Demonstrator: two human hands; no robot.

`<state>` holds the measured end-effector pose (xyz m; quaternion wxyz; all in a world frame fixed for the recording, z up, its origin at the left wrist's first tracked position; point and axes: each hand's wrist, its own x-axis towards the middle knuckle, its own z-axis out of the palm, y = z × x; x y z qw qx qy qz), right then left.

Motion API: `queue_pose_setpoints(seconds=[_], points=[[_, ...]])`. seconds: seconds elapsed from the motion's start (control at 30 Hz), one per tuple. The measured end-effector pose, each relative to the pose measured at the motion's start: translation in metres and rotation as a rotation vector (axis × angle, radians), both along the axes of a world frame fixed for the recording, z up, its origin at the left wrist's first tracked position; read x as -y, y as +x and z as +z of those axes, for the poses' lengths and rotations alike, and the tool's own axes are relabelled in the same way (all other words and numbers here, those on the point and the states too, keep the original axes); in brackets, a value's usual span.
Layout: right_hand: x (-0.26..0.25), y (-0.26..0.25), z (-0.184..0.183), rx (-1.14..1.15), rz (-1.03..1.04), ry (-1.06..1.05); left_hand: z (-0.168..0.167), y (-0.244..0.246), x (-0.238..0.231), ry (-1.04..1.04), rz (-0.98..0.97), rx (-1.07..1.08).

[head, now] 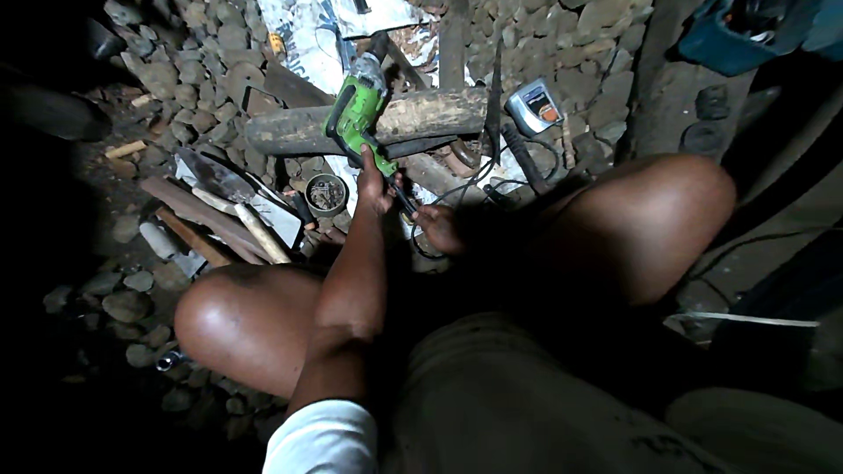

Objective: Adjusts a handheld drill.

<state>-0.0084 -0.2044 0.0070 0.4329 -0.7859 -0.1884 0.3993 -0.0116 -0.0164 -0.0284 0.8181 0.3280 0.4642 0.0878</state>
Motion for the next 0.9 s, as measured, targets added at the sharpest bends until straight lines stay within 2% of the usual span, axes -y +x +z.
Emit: queue_pose_setpoints(seconds=[0.2, 0.43, 0.57, 0.67, 0.73, 0.9], points=[[-0.001, -0.001, -0.011, 0.01, -0.058, 0.04, 0.0, 0.0, 0.0, 0.002, 0.013, -0.004], [-0.007, 0.01, -0.012, -0.129, 0.06, 0.018, 0.008, -0.007, -0.002, 0.038, -0.042, -0.055], [-0.021, 0.028, -0.01, 0.067, 0.019, -0.079, 0.01, -0.013, -0.003, 0.03, -0.054, -0.017], [-0.043, 0.052, -0.011, 0.23, 0.015, -0.015, 0.008, -0.02, -0.004, 0.058, -0.071, 0.009], [-0.062, 0.064, -0.006, 0.29, 0.072, 0.051, 0.007, -0.023, -0.005, 0.072, -0.08, 0.013], [-0.098, 0.083, -0.001, 0.316, 0.313, 0.026, 0.016, -0.032, 0.002, 0.095, -0.056, -0.058]])
